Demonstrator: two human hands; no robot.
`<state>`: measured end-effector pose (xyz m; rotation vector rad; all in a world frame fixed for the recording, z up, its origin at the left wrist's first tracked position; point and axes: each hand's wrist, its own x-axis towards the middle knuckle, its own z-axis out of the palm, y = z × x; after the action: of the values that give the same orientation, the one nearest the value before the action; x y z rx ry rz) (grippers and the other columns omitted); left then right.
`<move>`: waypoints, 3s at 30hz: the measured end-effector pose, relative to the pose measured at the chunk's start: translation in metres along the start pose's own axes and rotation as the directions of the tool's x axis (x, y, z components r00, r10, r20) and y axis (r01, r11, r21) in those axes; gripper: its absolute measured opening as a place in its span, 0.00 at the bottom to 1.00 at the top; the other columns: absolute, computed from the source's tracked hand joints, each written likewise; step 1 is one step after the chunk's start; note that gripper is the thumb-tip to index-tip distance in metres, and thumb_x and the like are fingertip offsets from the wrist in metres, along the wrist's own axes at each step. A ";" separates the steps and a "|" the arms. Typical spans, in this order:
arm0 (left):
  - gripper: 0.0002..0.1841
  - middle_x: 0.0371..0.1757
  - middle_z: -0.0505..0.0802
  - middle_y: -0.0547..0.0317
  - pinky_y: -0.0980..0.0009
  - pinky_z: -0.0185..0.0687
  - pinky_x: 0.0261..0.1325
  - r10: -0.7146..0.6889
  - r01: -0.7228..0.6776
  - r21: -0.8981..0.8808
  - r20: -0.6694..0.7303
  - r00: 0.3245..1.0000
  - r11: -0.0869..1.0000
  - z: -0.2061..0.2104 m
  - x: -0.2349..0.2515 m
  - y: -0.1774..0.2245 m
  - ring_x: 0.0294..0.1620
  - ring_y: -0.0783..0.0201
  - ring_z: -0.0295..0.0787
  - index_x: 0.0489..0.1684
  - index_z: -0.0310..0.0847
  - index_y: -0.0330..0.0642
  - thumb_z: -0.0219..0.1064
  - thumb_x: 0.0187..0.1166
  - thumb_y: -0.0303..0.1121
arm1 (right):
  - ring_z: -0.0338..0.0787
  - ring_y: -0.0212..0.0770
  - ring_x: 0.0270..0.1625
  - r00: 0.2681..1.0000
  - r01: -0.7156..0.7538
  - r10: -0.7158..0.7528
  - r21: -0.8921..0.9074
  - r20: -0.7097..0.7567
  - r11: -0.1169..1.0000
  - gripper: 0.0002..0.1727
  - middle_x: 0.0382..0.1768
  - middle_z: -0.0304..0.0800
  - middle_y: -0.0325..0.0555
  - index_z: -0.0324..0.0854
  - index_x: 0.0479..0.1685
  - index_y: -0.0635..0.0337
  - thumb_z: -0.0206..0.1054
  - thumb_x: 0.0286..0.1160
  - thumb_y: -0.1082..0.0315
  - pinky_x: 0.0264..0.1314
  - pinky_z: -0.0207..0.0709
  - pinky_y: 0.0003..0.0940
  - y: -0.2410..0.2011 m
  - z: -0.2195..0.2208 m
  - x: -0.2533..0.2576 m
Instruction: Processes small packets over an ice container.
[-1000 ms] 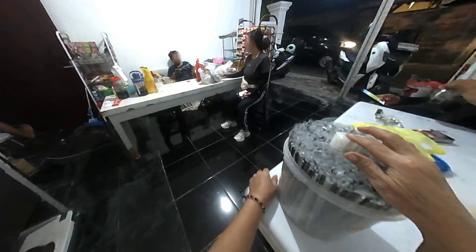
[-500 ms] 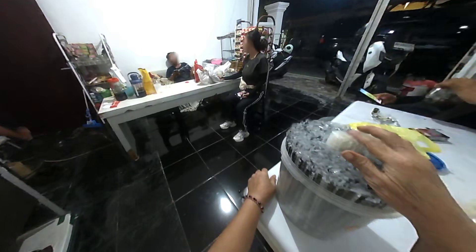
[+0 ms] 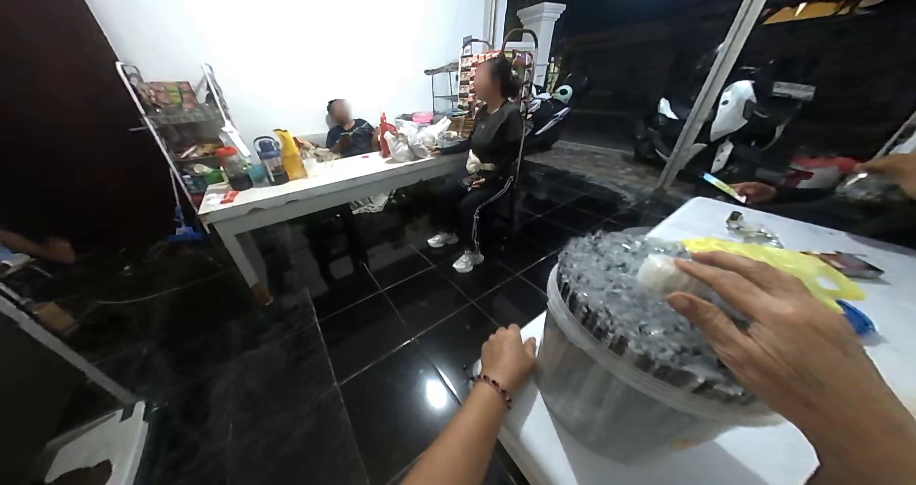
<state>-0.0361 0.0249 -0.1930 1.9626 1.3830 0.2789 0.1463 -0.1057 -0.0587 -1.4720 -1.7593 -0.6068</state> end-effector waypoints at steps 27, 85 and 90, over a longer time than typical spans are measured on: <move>0.25 0.72 0.85 0.38 0.44 0.74 0.76 -0.011 0.010 0.022 0.016 1.000 1.000 0.000 0.000 0.001 0.75 0.43 0.81 0.77 0.75 0.35 0.53 0.92 0.46 | 0.86 0.72 0.65 0.999 -0.028 0.028 -0.008 -0.021 1.000 0.41 0.64 0.86 0.71 0.87 0.61 0.71 0.50 0.84 0.37 0.65 0.79 0.62 -0.005 -0.002 -0.001; 0.30 0.68 0.86 0.35 0.43 0.73 0.75 -0.052 0.052 0.019 -0.005 0.999 0.998 -0.009 -0.014 0.012 0.74 0.41 0.81 0.69 0.79 0.31 0.47 0.94 0.52 | 0.82 0.32 0.71 0.619 -0.635 0.749 0.713 0.238 0.298 0.37 0.71 0.83 0.45 0.73 0.76 0.63 0.26 0.96 0.47 0.71 0.73 0.30 0.024 -0.013 0.010; 0.28 0.69 0.86 0.35 0.43 0.72 0.76 -0.055 0.055 0.012 0.009 0.998 0.998 -0.012 -0.018 0.013 0.75 0.41 0.81 0.69 0.78 0.31 0.51 0.93 0.49 | 0.81 0.30 0.70 0.630 -0.613 0.741 0.735 0.232 0.291 0.35 0.70 0.82 0.43 0.73 0.76 0.63 0.29 0.96 0.48 0.70 0.73 0.28 0.016 -0.017 0.011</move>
<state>-0.0400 0.0119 -0.1725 1.9299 1.4335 0.2367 0.1652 -0.1081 -0.0415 -1.2856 -0.8418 0.4759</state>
